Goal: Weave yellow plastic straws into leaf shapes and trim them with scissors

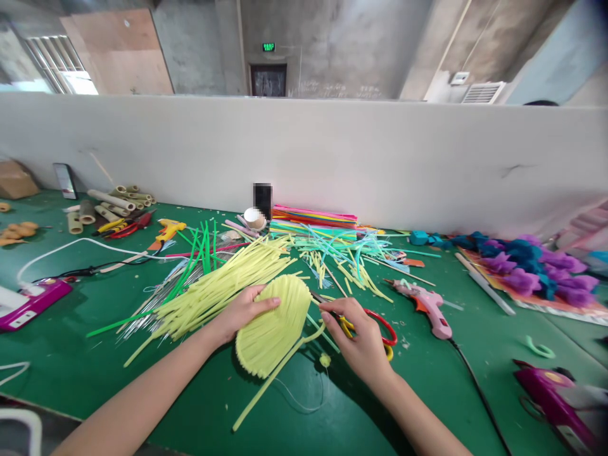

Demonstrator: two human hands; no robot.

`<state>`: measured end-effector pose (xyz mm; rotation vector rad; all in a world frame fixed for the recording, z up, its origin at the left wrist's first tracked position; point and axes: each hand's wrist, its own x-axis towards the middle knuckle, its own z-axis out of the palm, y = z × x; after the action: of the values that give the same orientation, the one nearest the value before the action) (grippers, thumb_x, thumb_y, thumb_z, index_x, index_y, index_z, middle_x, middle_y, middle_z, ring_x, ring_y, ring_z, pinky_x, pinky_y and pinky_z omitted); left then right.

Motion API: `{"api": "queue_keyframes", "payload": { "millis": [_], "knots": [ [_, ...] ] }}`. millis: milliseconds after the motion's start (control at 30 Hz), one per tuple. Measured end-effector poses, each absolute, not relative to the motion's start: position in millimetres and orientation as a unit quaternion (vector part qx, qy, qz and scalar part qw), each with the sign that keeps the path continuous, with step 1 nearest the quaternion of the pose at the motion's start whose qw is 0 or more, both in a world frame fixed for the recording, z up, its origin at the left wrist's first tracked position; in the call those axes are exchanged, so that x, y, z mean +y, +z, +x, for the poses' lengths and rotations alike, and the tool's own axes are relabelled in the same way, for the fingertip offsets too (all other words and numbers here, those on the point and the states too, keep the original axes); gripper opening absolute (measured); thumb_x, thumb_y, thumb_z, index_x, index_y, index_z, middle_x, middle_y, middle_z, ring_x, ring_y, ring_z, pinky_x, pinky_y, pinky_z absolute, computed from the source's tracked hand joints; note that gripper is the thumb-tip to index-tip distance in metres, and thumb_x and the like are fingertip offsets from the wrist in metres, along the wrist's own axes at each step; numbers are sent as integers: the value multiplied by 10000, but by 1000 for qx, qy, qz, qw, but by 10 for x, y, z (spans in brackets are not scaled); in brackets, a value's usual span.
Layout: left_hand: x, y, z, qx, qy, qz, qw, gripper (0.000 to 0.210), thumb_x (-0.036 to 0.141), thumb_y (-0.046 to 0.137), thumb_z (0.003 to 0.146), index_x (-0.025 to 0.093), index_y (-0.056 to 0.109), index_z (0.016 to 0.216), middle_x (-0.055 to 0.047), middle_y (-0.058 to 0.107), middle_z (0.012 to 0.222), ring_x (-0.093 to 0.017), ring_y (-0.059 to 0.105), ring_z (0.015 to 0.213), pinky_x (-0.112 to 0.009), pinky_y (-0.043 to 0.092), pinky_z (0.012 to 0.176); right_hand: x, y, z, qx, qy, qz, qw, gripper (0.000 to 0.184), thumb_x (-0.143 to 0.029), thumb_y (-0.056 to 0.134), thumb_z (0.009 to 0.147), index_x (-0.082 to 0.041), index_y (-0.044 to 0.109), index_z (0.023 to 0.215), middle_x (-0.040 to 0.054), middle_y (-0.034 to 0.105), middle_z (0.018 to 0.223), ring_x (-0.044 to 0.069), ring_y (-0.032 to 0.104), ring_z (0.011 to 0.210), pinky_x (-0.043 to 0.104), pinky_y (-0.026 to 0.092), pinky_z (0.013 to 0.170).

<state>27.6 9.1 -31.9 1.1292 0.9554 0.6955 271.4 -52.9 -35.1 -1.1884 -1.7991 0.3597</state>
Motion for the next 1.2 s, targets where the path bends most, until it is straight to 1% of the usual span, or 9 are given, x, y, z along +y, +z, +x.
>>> {"api": "queue_keyframes", "payload": {
  "millis": [133, 300, 467, 633, 700, 833, 1000, 1100, 1200],
  "knots": [
    [92, -323, 273, 435, 311, 507, 676, 539, 452, 748, 696, 160, 628, 1133, -107, 716, 1044, -276, 692, 883, -340, 533, 745, -515, -366, 2708, -720, 145, -513, 445, 232, -293, 568, 896, -241, 585, 1122, 72, 635, 1059, 221, 584, 973, 377, 495, 833],
    [51, -265, 288, 410, 296, 523, 686, 472, 443, 742, 708, 173, 656, 1087, -88, 723, 1026, -257, 693, 872, -314, 528, 748, -499, -359, 2705, -714, 168, -528, 427, 272, -347, 552, 900, -238, 570, 1149, 87, 609, 1113, 224, 591, 967, 373, 513, 814],
    [13, -205, 302, 398, 295, 524, 693, 459, 434, 747, 706, 179, 666, 1079, -76, 723, 1028, -240, 693, 845, -302, 526, 746, -483, -374, 2696, -692, 203, -550, 422, 322, -403, 548, 891, -226, 555, 1159, 81, 627, 1037, 219, 614, 907, 355, 527, 750],
    [17, -201, 296, 397, 301, 531, 686, 491, 448, 748, 699, 174, 662, 1098, -82, 716, 1047, -249, 689, 863, -303, 526, 750, -462, -403, 2685, -640, 299, -554, 439, 372, -458, 552, 876, -204, 529, 1146, 54, 649, 892, 179, 612, 731, 304, 519, 628],
    [20, -208, 293, 395, 294, 535, 687, 484, 445, 745, 705, 175, 662, 1097, -80, 718, 1037, -249, 687, 867, -299, 527, 739, -460, -408, 2683, -628, 329, -548, 444, 366, -471, 565, 865, -203, 535, 1113, 37, 651, 829, 176, 612, 708, 292, 510, 611],
    [6, -208, 296, 373, 276, 535, 706, 491, 425, 747, 713, 175, 648, 1125, -83, 722, 1017, -242, 687, 855, -294, 531, 718, -473, -386, 2675, -616, 377, -528, 447, 367, -482, 587, 847, -207, 551, 1085, 32, 665, 819, 176, 625, 718, 293, 513, 627],
    [-14, -187, 302, 359, 271, 536, 715, 511, 420, 749, 714, 176, 642, 1150, -81, 725, 999, -234, 688, 837, -286, 532, 708, -508, -290, 2660, -577, 496, -471, 447, 452, -469, 596, 846, -206, 509, 1203, 15, 671, 774, 162, 634, 694, 311, 542, 658],
    [-12, -191, 297, 357, 270, 535, 716, 497, 412, 744, 722, 184, 641, 1152, -76, 724, 1001, -228, 686, 835, -285, 531, 707, -518, -243, 2675, -552, 544, -439, 454, 507, -450, 633, 826, -231, 495, 1262, 43, 693, 882, 188, 663, 805, 353, 555, 742],
    [-9, -195, 290, 359, 273, 535, 714, 487, 405, 743, 726, 182, 642, 1147, -78, 720, 1013, -226, 685, 828, -283, 530, 703, -519, -221, 2700, -543, 571, -418, 453, 490, -442, 671, 799, -237, 543, 1226, 76, 695, 1019, 226, 659, 965, 408, 532, 864]
  ]
}}
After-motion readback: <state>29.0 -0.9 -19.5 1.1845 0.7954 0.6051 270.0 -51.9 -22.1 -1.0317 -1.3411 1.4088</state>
